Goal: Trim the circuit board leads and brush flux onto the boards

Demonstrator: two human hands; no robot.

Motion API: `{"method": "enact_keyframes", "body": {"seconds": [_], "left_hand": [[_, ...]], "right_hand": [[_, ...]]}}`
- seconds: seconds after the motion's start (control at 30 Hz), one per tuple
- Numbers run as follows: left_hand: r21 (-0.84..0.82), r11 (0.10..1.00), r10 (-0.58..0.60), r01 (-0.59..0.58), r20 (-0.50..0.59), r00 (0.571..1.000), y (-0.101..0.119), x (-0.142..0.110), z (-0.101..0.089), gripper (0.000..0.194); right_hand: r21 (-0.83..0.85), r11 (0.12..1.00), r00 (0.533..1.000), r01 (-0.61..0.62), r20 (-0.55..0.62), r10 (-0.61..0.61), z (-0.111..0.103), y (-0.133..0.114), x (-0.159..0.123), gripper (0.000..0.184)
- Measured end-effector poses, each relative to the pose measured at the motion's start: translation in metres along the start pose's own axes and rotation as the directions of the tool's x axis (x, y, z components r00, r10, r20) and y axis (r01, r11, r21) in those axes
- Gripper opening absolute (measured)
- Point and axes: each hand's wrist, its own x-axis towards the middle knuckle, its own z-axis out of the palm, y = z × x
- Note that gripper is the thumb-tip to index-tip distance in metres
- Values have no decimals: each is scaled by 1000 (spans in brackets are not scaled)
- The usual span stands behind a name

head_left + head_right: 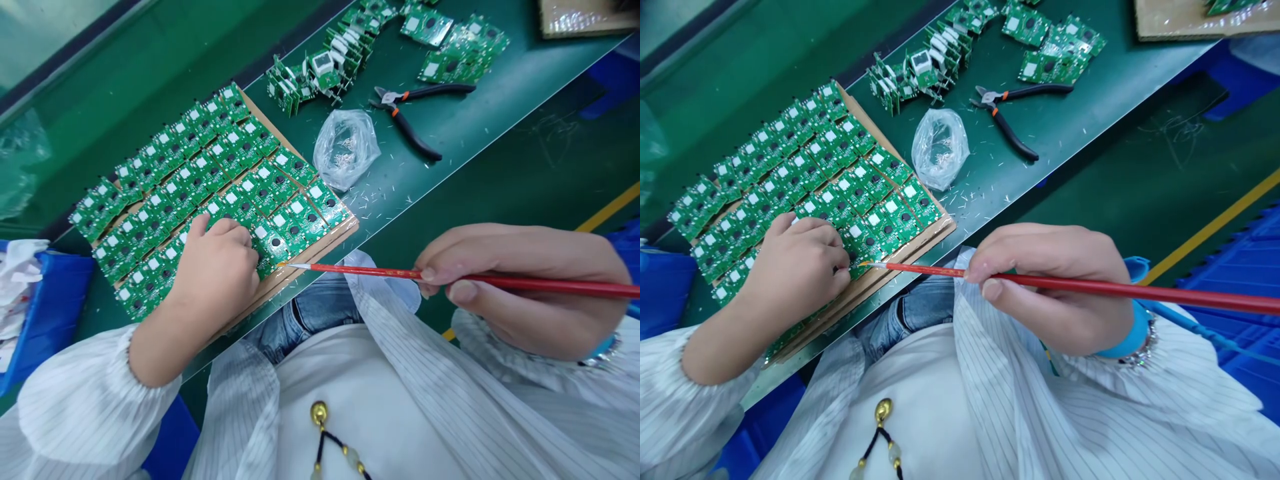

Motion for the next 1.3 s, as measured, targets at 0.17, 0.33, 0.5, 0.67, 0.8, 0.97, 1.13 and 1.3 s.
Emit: {"method": "enact_keyframes", "body": {"seconds": [0.17, 0.33, 0.5, 0.67, 0.8, 0.97, 1.13, 1.3], "left_hand": [[-42, 999, -31, 28, -78, 996, 0, -4, 0, 29], [-69, 996, -55, 51, -59, 997, -1, -9, -6, 31], [-43, 996, -79, 80, 7, 997, 2, -11, -9, 32], [4, 998, -69, 69, 39, 997, 5, -7, -8, 31], [45, 998, -48, 45, 65, 997, 6, -4, -10, 31], [61, 998, -2, -4, 87, 996, 2, -2, -11, 31], [61, 996, 56, -63, 122, 991, -2, 3, -10, 27], [24, 999, 42, -47, 174, 984, -4, 6, -10, 25]], "right_hand": [[0, 1000, 1000, -8, 9, 8, 0, 0, 1, 23], [-16, 1000, 1000, -5, -19, 5, -1, 0, -1, 22], [-23, 1000, 1000, 7, -9, -8, 0, 1, -1, 20], [-29, 999, 1000, 20, -1, -20, 0, 2, -1, 19], [-34, 999, 1000, 15, -3, -15, 0, 2, -2, 20], [-27, 999, 998, -38, -51, 37, 0, -1, -2, 25], [-17, 995, 991, -95, -97, 93, 1, -4, -3, 28], [-9, 996, 992, -90, -91, 89, 2, 0, -5, 30]]}}
